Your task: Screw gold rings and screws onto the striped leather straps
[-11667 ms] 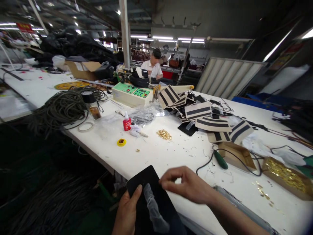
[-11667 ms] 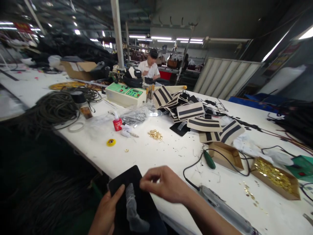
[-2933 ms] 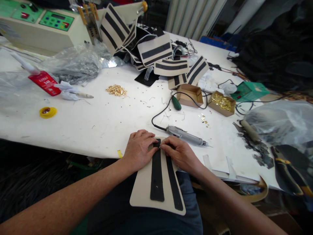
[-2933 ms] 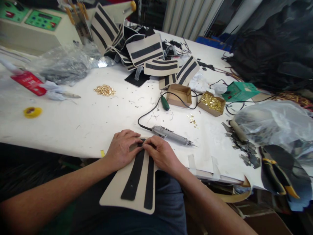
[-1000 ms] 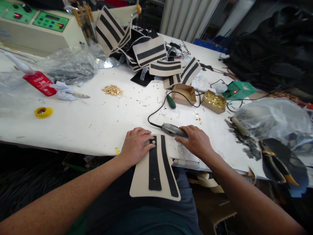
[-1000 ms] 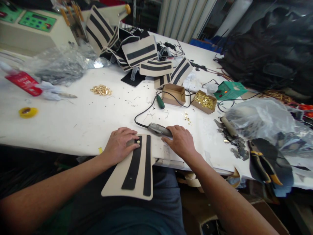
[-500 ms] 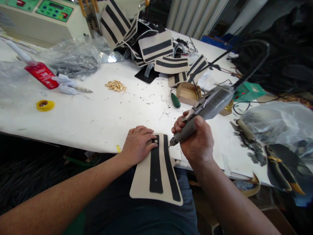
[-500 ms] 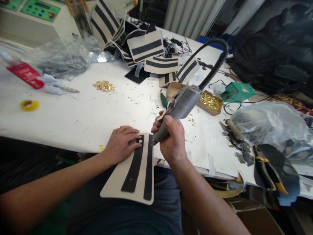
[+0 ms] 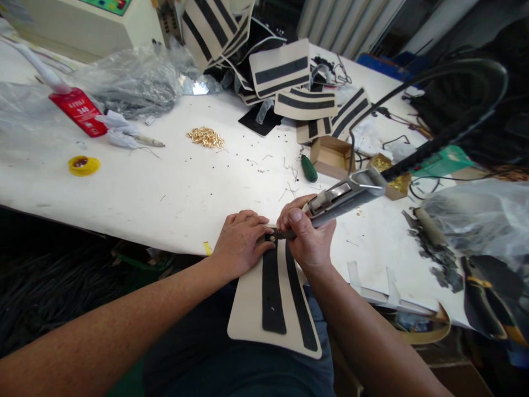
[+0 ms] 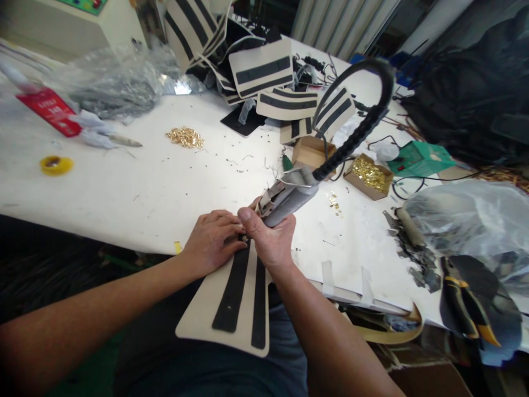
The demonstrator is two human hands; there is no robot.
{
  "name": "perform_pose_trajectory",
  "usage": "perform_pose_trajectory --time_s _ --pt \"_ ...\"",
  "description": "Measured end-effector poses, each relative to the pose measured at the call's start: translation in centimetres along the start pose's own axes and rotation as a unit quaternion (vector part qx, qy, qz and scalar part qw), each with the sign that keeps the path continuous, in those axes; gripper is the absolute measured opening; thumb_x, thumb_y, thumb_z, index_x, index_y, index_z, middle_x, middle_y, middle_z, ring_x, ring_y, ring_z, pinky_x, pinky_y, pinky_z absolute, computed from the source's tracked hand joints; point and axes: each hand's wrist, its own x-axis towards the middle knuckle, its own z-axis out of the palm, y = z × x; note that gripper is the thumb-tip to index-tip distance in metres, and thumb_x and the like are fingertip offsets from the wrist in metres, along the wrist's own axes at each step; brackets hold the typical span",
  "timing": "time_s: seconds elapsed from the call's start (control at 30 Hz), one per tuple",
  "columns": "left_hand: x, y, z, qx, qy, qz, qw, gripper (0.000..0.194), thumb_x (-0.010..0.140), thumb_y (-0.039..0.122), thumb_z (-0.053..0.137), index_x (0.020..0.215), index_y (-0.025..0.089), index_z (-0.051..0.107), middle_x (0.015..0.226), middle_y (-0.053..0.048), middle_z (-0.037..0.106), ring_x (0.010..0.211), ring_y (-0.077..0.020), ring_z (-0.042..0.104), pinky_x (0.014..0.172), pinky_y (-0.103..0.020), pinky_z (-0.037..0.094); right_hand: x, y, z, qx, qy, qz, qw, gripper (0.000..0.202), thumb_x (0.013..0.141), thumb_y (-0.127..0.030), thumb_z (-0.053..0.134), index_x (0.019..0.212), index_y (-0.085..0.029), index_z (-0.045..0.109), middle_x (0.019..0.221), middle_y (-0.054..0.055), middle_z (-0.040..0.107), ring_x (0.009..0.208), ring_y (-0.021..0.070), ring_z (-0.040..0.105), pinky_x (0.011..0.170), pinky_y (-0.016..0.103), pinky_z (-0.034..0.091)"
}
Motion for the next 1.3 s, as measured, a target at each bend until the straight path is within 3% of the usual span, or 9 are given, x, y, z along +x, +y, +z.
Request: perform_pose_trajectory --time_s 0.33,0.53,0.9,1.3 --pt "0.1 0.2 -0.2 0.005 -0.002 -0.002 1.0 0.021 0.093 0.039 0.073 0.112 0.031 0.075 0.131 0.001 0.072 0.131 -0.0287 0.053 0.104 -0.05 0.039 0.0 -0.1 0.2 0.041 -0.006 -0.022 0.999 0.041 0.083 -0.055 0.08 0.073 -0.024 0.055 0.063 -0.004 0.05 0.054 0.0141 0.049 0.051 0.031 0.044" --pt "0.1 0.3 -0.2 0.01 -0.009 -0.006 1.0 0.02 0.093 0.041 0.072 0.111 0.032 0.075 0.131 0.0 0.072 0.13 -0.0295 0.053 0.104 -0.05 0.04 -0.2 -0.1 0.3 0.0 -0.012 -0.008 1.0 0.045 0.082 -0.062 0.077 0.072 -0.025 0.054 0.061 -0.003 0.052 0.053 0.0151 0.049 0.049 0.032 0.044" --pt "0.6 0.5 -0.2 0.039 -0.013 -0.011 0.999 0.018 0.095 0.038 0.067 0.107 0.027 0.074 0.118 -0.006 0.073 0.123 -0.0319 0.057 0.099 -0.051 0.044 0.2 -0.1 -0.3 -0.07 -0.119 0.003 0.99 0.035 0.083 -0.049 0.077 0.07 -0.022 0.059 0.063 0.0 0.059 0.056 0.015 0.054 0.052 0.031 0.049" --pt "0.6 0.6 -0.4 0.034 -0.023 -0.005 0.999 0.017 0.096 0.04 0.066 0.106 0.029 0.074 0.119 -0.003 0.073 0.123 -0.0308 0.056 0.098 -0.05 0.043 0.1 1.1 -0.2 -0.042 -0.092 0.017 0.995 0.038 0.085 -0.054 0.07 0.072 -0.026 0.049 0.059 -0.003 0.049 0.055 0.0152 0.05 0.052 0.032 0.048"
